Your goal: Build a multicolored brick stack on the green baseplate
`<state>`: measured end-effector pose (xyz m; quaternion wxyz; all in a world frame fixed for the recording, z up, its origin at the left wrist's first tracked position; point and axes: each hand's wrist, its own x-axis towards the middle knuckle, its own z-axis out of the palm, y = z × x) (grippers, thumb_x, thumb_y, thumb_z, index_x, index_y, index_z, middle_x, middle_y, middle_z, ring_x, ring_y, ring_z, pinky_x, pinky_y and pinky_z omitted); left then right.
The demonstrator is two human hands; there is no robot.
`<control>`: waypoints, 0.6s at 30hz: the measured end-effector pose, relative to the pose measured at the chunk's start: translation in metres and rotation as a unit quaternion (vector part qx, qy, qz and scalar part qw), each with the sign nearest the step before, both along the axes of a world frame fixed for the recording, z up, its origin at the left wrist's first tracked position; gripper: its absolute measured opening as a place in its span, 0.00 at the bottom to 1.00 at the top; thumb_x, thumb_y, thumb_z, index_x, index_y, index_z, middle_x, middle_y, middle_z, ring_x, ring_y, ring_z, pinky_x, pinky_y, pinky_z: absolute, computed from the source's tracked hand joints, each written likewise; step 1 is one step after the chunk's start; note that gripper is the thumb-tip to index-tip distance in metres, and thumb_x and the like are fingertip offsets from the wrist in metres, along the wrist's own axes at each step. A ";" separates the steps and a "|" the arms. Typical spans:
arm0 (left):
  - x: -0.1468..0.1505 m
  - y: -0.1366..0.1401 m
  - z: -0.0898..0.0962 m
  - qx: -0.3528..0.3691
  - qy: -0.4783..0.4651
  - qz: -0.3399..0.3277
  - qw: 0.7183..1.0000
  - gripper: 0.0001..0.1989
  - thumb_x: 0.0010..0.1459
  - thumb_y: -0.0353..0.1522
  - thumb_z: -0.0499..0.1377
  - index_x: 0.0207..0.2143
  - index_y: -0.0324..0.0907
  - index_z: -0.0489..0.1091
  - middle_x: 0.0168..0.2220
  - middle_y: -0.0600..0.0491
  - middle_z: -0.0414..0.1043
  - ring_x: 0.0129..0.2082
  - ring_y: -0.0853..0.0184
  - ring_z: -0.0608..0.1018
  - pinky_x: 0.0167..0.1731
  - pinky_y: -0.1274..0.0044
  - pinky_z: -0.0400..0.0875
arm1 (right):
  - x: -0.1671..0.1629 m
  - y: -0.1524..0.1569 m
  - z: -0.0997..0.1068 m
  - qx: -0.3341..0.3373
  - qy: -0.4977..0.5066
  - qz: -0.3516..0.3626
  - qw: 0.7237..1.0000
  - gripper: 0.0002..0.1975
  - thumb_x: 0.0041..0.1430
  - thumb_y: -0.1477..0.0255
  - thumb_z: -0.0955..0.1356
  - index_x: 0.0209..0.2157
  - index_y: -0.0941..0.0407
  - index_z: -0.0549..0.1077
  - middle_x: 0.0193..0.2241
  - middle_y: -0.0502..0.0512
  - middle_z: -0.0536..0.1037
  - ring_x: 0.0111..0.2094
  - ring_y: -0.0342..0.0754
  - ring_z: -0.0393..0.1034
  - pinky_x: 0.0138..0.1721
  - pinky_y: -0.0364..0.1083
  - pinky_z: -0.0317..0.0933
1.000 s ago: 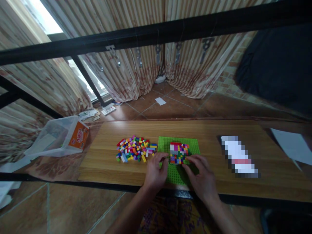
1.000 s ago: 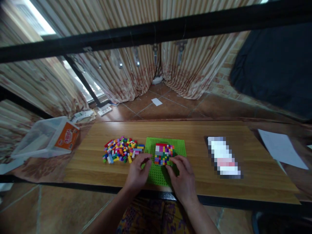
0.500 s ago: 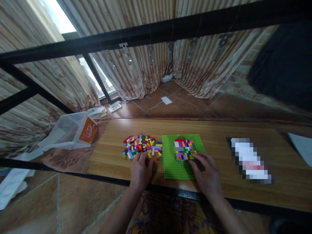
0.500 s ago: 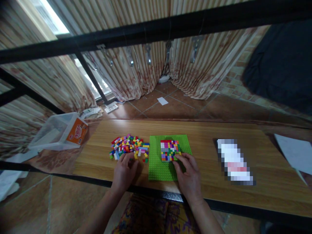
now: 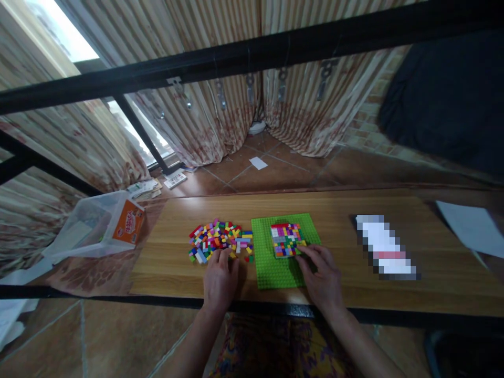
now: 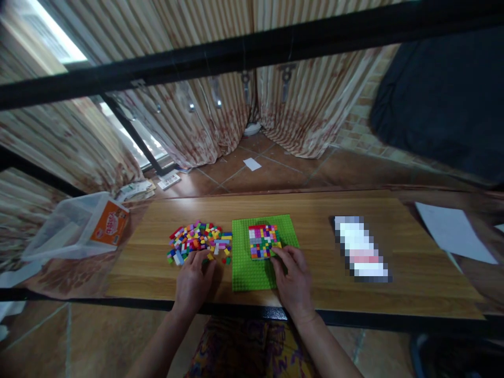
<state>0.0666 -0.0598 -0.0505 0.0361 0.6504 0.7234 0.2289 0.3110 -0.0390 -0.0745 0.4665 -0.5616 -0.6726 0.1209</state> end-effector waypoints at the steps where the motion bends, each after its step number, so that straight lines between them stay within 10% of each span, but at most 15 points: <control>1: 0.000 0.000 0.001 -0.002 0.001 -0.001 1.000 0.10 0.60 0.32 0.55 0.44 0.40 0.69 0.41 0.46 0.71 0.42 0.57 0.76 0.42 0.69 0.71 | -0.001 -0.001 0.000 0.002 0.000 -0.002 1.000 0.10 0.62 0.70 0.66 0.44 0.51 0.75 0.39 0.56 0.70 0.41 0.50 0.69 0.44 0.51 0.67; 18: 0.010 0.009 0.019 -0.020 -0.143 0.005 0.990 0.13 0.55 0.37 0.59 0.41 0.41 0.67 0.34 0.49 0.75 0.33 0.62 0.79 0.34 0.72 0.73 | -0.008 -0.008 -0.007 0.011 0.010 -0.029 0.999 0.10 0.62 0.69 0.66 0.44 0.52 0.74 0.40 0.55 0.70 0.41 0.49 0.69 0.44 0.50 0.67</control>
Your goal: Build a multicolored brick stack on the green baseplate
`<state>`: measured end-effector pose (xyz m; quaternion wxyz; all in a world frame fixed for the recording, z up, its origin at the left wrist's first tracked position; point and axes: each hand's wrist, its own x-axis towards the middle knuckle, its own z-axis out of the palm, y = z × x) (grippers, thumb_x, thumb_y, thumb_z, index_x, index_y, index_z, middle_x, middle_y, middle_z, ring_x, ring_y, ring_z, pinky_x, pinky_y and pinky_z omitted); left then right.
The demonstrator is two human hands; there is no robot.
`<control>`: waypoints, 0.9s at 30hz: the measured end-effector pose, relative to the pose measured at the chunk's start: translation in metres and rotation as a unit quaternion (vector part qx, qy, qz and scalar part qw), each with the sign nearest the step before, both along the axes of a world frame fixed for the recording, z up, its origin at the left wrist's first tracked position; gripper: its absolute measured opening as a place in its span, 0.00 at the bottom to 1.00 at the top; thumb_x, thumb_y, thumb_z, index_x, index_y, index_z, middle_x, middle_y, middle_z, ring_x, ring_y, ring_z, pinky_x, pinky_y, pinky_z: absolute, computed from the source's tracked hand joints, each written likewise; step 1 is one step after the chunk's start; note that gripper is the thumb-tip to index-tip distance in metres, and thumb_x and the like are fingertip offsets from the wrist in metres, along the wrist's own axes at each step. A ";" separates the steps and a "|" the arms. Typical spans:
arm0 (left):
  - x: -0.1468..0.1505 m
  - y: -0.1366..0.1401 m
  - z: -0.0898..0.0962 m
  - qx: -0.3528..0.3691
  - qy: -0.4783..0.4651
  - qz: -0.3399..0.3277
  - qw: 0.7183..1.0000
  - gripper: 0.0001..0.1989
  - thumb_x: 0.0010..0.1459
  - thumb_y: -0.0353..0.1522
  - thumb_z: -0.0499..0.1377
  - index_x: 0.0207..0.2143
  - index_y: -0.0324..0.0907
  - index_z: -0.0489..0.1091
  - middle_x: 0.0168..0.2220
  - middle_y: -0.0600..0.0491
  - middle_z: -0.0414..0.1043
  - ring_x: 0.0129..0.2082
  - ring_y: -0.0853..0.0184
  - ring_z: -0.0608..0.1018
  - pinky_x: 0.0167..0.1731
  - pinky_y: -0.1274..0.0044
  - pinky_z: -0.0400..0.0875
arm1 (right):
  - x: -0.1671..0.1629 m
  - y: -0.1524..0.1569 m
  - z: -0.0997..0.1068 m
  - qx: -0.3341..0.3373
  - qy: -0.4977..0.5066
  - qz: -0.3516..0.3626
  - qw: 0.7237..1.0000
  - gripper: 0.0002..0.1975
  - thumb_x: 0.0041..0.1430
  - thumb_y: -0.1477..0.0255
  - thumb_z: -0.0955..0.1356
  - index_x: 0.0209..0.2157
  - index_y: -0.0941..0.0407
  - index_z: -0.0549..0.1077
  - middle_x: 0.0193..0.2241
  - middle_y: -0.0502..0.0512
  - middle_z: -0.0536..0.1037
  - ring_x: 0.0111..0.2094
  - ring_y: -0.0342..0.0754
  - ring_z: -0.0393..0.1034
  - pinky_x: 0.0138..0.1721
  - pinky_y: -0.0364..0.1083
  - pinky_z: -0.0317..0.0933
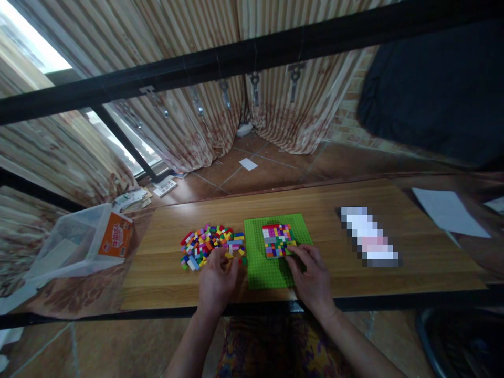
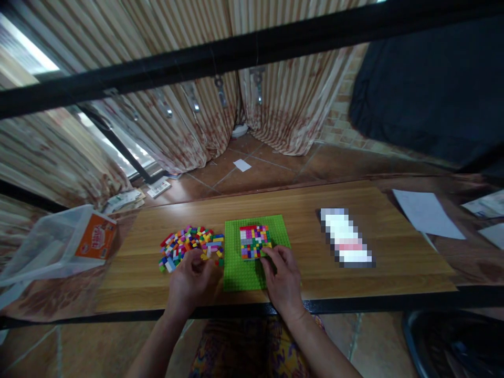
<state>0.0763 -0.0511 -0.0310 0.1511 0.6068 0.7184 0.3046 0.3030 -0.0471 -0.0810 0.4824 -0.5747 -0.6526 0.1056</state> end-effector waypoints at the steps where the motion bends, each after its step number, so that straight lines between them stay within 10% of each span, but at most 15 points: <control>1: 0.004 0.002 0.002 0.009 -0.049 -0.016 0.999 0.13 0.55 0.37 0.59 0.41 0.41 0.67 0.35 0.49 0.75 0.33 0.63 0.79 0.34 0.73 0.74 | 0.000 0.000 0.000 -0.002 0.001 0.000 1.000 0.10 0.62 0.69 0.66 0.44 0.52 0.74 0.40 0.55 0.70 0.41 0.49 0.69 0.44 0.50 0.67; 8: 0.039 0.027 0.009 0.031 -0.234 -0.088 0.968 0.15 0.54 0.28 0.58 0.45 0.42 0.69 0.38 0.50 0.76 0.36 0.65 0.80 0.36 0.75 0.75 | -0.001 0.000 0.005 -0.013 0.013 0.005 1.000 0.11 0.62 0.69 0.66 0.45 0.52 0.74 0.39 0.56 0.70 0.42 0.49 0.69 0.44 0.50 0.67; 27: 0.057 0.053 0.012 0.063 -0.145 -0.144 0.977 0.18 0.51 0.19 0.55 0.42 0.43 0.73 0.38 0.51 0.73 0.36 0.67 0.77 0.37 0.74 0.74 | -0.001 -0.001 0.006 -0.018 0.031 0.020 0.999 0.11 0.61 0.72 0.66 0.45 0.53 0.74 0.40 0.57 0.69 0.42 0.48 0.68 0.44 0.48 0.66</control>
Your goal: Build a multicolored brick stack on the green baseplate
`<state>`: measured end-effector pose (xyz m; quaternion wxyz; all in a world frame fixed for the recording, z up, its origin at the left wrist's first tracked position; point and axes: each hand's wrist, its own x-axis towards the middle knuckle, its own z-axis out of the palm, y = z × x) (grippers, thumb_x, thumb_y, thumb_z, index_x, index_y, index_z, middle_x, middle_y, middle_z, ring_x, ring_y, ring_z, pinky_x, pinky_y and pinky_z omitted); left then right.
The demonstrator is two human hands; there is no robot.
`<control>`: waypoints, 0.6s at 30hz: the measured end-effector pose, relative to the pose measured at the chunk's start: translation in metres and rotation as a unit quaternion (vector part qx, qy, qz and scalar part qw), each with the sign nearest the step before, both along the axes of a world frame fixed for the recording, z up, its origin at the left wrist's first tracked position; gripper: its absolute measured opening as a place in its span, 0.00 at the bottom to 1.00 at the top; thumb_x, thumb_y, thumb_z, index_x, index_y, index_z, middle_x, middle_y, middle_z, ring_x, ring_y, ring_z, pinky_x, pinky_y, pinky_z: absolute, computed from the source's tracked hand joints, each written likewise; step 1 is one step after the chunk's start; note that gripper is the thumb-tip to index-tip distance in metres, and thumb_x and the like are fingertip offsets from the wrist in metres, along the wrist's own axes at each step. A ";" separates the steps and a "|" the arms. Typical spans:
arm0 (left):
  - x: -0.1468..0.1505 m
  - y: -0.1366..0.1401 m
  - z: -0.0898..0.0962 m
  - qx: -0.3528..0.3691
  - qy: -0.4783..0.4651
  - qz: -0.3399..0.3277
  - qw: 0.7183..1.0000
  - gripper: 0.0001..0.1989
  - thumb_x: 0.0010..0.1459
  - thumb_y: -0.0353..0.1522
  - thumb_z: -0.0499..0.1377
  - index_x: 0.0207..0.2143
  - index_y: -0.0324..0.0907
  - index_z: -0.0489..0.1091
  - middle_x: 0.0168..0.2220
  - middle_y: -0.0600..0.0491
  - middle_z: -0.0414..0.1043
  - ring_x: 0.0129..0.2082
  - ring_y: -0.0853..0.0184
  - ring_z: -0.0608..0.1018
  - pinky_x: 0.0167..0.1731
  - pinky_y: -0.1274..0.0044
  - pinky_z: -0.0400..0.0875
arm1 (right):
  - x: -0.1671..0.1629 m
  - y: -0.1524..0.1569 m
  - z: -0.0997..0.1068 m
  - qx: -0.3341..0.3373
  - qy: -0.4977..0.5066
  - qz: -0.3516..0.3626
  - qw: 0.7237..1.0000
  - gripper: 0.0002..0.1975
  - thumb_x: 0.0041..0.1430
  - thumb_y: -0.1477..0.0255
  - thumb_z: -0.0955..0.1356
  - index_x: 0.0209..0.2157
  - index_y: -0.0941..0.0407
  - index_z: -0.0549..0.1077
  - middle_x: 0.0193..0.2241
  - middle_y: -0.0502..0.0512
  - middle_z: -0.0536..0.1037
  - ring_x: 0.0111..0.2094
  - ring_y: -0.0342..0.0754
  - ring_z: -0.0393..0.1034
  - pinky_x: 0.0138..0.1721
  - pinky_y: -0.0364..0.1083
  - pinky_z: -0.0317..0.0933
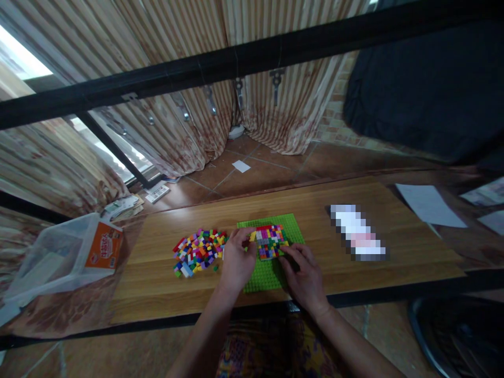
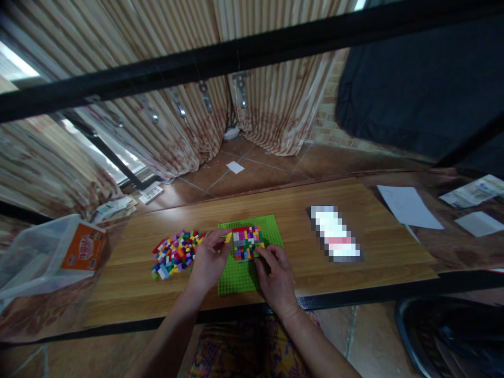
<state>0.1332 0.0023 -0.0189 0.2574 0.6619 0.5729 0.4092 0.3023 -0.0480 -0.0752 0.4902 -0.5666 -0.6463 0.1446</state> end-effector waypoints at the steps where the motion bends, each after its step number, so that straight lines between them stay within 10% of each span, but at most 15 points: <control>1: 0.000 0.001 -0.001 0.006 0.003 -0.005 1.000 0.19 0.52 0.18 0.54 0.42 0.44 0.74 0.38 0.52 0.73 0.36 0.67 0.77 0.38 0.74 0.74 | 0.000 0.000 0.000 0.000 -0.001 -0.001 1.000 0.11 0.62 0.72 0.66 0.45 0.53 0.74 0.40 0.57 0.69 0.42 0.48 0.68 0.43 0.48 0.67; 18: 0.009 0.020 0.000 0.087 0.131 -0.044 0.987 0.12 0.56 0.23 0.58 0.38 0.46 0.76 0.35 0.53 0.78 0.38 0.62 0.76 0.42 0.70 0.69 | 0.000 0.001 -0.001 -0.007 0.020 0.002 1.000 0.12 0.62 0.70 0.65 0.45 0.52 0.74 0.40 0.56 0.70 0.42 0.49 0.69 0.44 0.50 0.68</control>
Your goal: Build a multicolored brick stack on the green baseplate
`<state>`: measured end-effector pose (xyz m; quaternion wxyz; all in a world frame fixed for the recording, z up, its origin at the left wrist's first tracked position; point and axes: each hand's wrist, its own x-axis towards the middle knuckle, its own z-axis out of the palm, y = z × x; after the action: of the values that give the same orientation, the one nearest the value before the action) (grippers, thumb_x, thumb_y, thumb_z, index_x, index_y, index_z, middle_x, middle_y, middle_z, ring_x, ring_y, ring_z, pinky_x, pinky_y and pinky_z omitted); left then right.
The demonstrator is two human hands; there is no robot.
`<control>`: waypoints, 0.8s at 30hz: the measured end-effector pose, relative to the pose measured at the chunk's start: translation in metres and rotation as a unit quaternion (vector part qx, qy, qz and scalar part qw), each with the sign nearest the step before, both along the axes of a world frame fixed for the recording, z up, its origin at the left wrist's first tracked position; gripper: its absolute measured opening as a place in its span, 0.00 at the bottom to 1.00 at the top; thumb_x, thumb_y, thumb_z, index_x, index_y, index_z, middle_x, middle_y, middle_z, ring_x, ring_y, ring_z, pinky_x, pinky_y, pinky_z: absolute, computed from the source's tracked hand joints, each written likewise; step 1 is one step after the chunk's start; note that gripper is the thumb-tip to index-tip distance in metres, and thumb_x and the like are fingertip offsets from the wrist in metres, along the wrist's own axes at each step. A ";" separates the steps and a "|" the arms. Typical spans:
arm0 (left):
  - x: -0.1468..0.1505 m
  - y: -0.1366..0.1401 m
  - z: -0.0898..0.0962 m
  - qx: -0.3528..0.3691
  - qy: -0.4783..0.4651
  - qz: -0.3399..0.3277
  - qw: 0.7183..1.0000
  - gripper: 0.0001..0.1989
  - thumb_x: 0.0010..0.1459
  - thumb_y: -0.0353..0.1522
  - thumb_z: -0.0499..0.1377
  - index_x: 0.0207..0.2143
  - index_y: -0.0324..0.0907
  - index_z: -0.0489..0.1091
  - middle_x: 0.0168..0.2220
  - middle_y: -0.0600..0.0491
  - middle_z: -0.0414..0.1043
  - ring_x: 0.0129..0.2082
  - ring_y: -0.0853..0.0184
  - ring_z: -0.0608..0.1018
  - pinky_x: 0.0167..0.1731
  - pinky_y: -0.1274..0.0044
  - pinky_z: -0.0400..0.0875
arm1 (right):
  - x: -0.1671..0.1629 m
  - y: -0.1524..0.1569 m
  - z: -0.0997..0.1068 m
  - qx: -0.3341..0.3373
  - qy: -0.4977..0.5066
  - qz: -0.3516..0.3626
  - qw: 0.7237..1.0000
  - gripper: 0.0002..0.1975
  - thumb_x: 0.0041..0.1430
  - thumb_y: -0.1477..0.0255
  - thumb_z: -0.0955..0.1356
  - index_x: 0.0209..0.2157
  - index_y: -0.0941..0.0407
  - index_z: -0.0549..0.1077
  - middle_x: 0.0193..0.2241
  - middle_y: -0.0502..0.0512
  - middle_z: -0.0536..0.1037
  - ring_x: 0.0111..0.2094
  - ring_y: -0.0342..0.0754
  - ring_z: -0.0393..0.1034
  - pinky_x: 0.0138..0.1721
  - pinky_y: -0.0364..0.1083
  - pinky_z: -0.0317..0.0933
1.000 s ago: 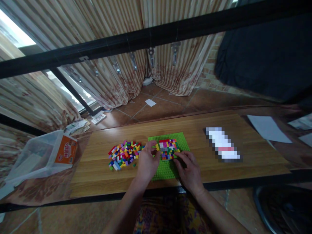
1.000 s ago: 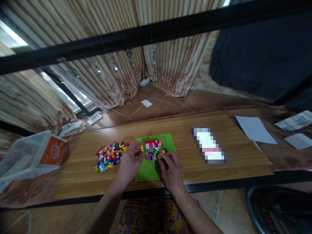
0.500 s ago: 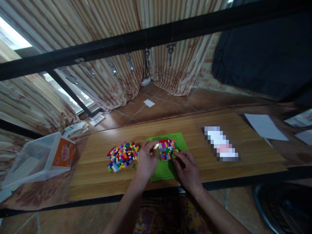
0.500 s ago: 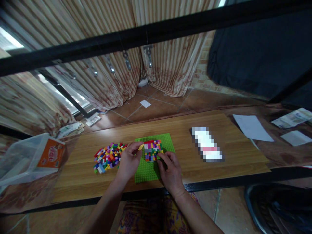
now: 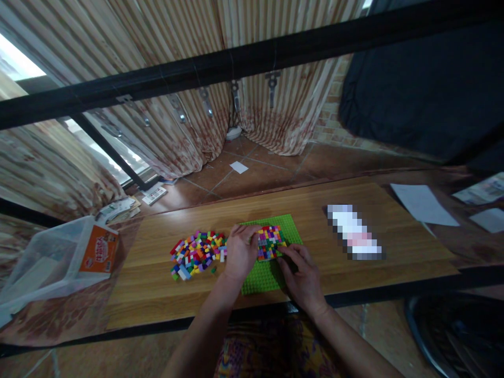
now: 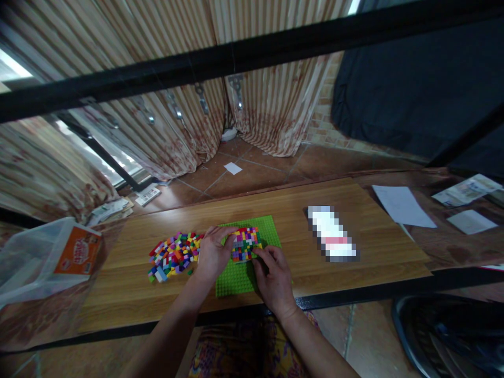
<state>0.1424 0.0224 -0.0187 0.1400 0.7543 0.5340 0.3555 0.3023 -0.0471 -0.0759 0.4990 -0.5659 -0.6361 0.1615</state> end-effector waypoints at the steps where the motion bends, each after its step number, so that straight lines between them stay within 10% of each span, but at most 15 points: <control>1: 0.001 0.002 0.000 0.001 0.006 -0.007 1.000 0.12 0.56 0.23 0.57 0.38 0.45 0.76 0.35 0.52 0.78 0.38 0.62 0.75 0.42 0.70 0.69 | 0.000 0.000 0.001 -0.001 0.000 0.000 1.000 0.12 0.62 0.70 0.64 0.45 0.52 0.74 0.39 0.56 0.70 0.42 0.49 0.69 0.44 0.50 0.68; 17: 0.001 -0.001 -0.013 -0.038 -0.113 0.044 0.992 0.15 0.52 0.23 0.58 0.43 0.42 0.72 0.40 0.50 0.76 0.39 0.64 0.76 0.43 0.70 0.71 | 0.000 0.000 0.000 -0.007 -0.006 -0.007 1.000 0.12 0.62 0.70 0.65 0.46 0.51 0.74 0.39 0.56 0.70 0.42 0.49 0.69 0.45 0.50 0.67; 24: -0.002 0.004 -0.021 -0.166 -0.368 0.065 0.913 0.14 0.51 0.26 0.57 0.42 0.41 0.74 0.44 0.49 0.77 0.43 0.65 0.77 0.47 0.71 0.71 | 0.001 0.000 -0.003 -0.008 -0.012 -0.011 1.000 0.11 0.61 0.69 0.65 0.45 0.51 0.75 0.39 0.56 0.71 0.42 0.49 0.69 0.44 0.51 0.68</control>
<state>0.1403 0.0267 -0.0394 0.4259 0.4993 0.5440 0.5229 0.3035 -0.0472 -0.0789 0.4886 -0.5786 -0.6347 0.1539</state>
